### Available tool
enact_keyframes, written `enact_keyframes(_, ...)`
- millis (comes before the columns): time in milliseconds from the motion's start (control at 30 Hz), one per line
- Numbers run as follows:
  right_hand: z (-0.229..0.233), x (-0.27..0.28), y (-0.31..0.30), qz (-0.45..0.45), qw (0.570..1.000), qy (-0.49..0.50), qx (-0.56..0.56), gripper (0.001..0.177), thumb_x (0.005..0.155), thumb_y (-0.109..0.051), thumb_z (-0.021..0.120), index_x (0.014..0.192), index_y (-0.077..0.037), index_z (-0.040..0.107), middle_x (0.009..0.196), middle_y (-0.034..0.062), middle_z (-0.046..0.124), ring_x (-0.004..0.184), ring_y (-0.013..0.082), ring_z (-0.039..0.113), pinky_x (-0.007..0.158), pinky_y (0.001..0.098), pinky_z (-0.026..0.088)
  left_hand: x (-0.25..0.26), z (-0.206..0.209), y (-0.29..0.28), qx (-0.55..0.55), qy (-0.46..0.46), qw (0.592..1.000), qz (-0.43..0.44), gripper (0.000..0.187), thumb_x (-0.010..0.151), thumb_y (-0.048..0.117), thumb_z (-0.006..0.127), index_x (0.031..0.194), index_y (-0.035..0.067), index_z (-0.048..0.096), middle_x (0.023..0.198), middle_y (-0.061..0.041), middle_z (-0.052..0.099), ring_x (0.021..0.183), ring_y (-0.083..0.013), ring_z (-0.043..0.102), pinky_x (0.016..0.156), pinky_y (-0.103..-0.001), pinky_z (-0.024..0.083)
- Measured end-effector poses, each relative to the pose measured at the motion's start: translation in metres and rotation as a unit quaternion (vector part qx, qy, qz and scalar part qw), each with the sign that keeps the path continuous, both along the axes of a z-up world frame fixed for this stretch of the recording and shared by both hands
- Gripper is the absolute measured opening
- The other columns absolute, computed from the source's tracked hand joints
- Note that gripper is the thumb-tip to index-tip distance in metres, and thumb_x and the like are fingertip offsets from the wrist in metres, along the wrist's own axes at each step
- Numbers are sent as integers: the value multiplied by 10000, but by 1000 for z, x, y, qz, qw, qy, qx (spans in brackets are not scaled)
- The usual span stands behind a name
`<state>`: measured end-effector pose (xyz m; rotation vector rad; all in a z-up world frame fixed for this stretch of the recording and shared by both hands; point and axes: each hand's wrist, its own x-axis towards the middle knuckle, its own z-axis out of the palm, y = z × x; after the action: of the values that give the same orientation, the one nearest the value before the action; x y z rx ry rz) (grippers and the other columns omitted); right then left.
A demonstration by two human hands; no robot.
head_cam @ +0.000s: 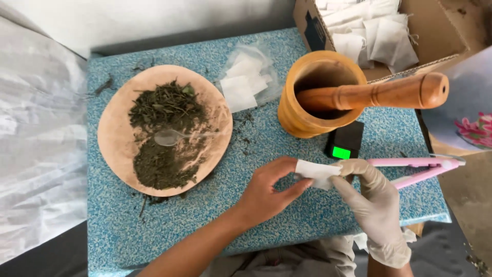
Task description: Filling small tea bags with dried tea leaves, weighing them on a scale, and using a mortar and pestle.
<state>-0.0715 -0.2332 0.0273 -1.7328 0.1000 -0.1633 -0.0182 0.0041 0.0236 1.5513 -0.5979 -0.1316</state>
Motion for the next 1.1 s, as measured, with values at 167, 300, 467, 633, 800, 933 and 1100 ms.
enact_keyframes(167, 37, 12, -7, 103, 977, -14, -187, 641, 866, -279, 865, 1448, -117, 650, 1384, 72, 743, 1170, 170, 716, 956, 322, 573, -4, -11, -6, 88, -111, 990, 7, 317, 1115, 282, 711, 1289, 24, 770, 1218, -129, 817, 1159, -316, 778, 1012, -487, 597)
enact_keyframes(300, 65, 13, -16, 101, 972, 15, -211, 135, 932, -107, 862, 1057, -143, 898, 960, -4, 886, 845, 99, 759, 696, 247, 502, -8, -9, -16, 91, -194, 977, -6, 176, 1125, 214, 727, 1168, 44, 744, 1074, -108, 799, 1006, -317, 761, 917, -467, 551)
enact_keyframes(467, 147, 65, -50, -74, 971, -30, -223, 144, 1081, 65, 683, 1122, 27, 815, 1058, 110, 847, 846, 164, 824, 766, 267, 721, 6, -7, -2, 65, -179, 981, -27, 168, 1141, 190, 690, 1219, 53, 748, 1147, -111, 798, 964, -271, 781, 885, -433, 630)
enact_keyframes(633, 120, 157, -126, -173, 886, -78, -423, 230, 1223, -155, 818, 1407, -32, 880, 1058, 57, 783, 958, 140, 603, 844, 357, 496, 14, -10, 2, 23, -167, 985, -39, 197, 1130, 115, 697, 1294, 11, 731, 1163, -149, 783, 895, -257, 743, 832, -414, 651)
enact_keyframes(800, 135, 245, -113, 11, 914, 75, -398, 310, 1103, -232, 790, 1371, -80, 820, 1189, 119, 804, 1098, 249, 715, 1020, 426, 554, 16, -10, 3, 51, -141, 988, -29, 224, 1120, 108, 697, 1326, 37, 744, 1183, -135, 793, 936, -247, 756, 870, -414, 645)
enact_keyframes(933, 120, 295, -120, 98, 890, 219, -387, 476, 1039, -302, 746, 1473, -107, 751, 1470, 134, 769, 1328, 279, 733, 1211, 429, 532, 20, -9, 2, 59, -142, 988, -31, 200, 1109, 84, 680, 1291, 38, 751, 1148, -122, 818, 917, -240, 764, 837, -404, 647)
enact_keyframes(1100, 105, 318, -135, 118, 847, 103, -507, 302, 1073, -357, 713, 1324, -259, 851, 1372, 23, 791, 1263, 259, 700, 1087, 446, 499, 20, -7, 2, 67, -114, 991, -25, 175, 1106, 103, 700, 1250, 43, 780, 1114, -110, 831, 896, -244, 771, 810, -410, 616)
